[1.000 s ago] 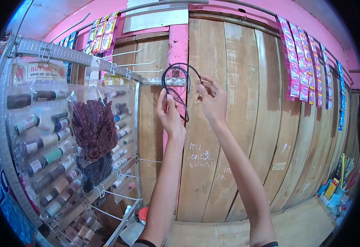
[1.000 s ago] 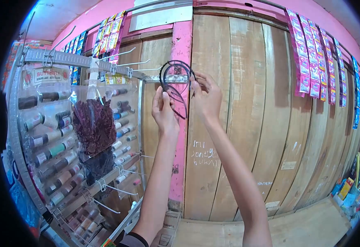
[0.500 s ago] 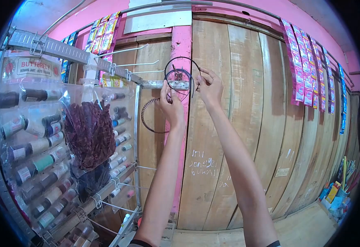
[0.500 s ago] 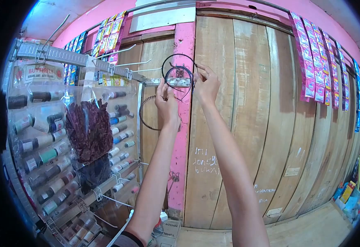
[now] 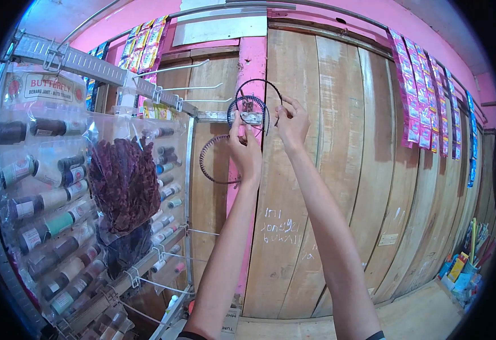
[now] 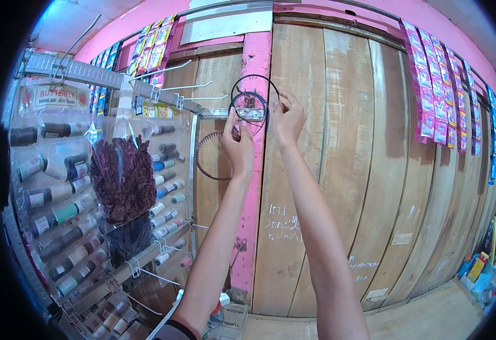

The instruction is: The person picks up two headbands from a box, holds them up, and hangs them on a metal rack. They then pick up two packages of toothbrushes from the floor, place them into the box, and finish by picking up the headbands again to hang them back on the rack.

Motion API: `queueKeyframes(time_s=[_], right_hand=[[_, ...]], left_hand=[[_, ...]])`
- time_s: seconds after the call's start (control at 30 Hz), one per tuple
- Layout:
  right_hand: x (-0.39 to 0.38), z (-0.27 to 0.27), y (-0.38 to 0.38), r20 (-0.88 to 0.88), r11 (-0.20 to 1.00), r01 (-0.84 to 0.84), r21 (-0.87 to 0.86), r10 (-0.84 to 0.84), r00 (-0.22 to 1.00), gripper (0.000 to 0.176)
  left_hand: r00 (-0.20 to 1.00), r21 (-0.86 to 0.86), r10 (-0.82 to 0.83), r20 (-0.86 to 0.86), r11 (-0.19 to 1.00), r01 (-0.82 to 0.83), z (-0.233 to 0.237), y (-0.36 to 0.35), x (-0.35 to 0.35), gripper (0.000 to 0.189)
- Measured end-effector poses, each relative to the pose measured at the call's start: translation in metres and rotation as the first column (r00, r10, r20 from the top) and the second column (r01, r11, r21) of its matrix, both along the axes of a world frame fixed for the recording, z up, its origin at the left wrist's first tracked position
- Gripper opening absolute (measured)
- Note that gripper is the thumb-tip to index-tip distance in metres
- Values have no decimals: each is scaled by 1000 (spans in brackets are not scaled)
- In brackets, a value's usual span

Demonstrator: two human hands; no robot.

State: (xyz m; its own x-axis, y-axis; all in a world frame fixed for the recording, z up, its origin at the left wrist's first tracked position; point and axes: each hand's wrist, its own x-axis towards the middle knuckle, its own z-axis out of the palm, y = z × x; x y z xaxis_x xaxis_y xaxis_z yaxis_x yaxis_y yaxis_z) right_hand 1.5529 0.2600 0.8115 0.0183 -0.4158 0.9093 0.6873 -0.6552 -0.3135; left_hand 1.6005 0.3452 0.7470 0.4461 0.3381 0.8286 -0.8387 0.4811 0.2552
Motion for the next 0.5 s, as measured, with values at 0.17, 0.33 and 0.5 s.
queueKeyframes(time_s=[0.17,0.33,0.5], right_hand=[[15,4,-18,-125,986,61,-154,-80,989,41],[22,1,-17,-286,962,23,-271,-103,953,54],[45,-8,-24,-352,931,-8,-366,-131,927,70]], left_hand=[[995,-45,-81,-63,996,78,4,-2,0,50],[979,61,-83,-184,994,95,3,-6,35,52],[944,140,-247,-217,949,281,-1,6,29,56]])
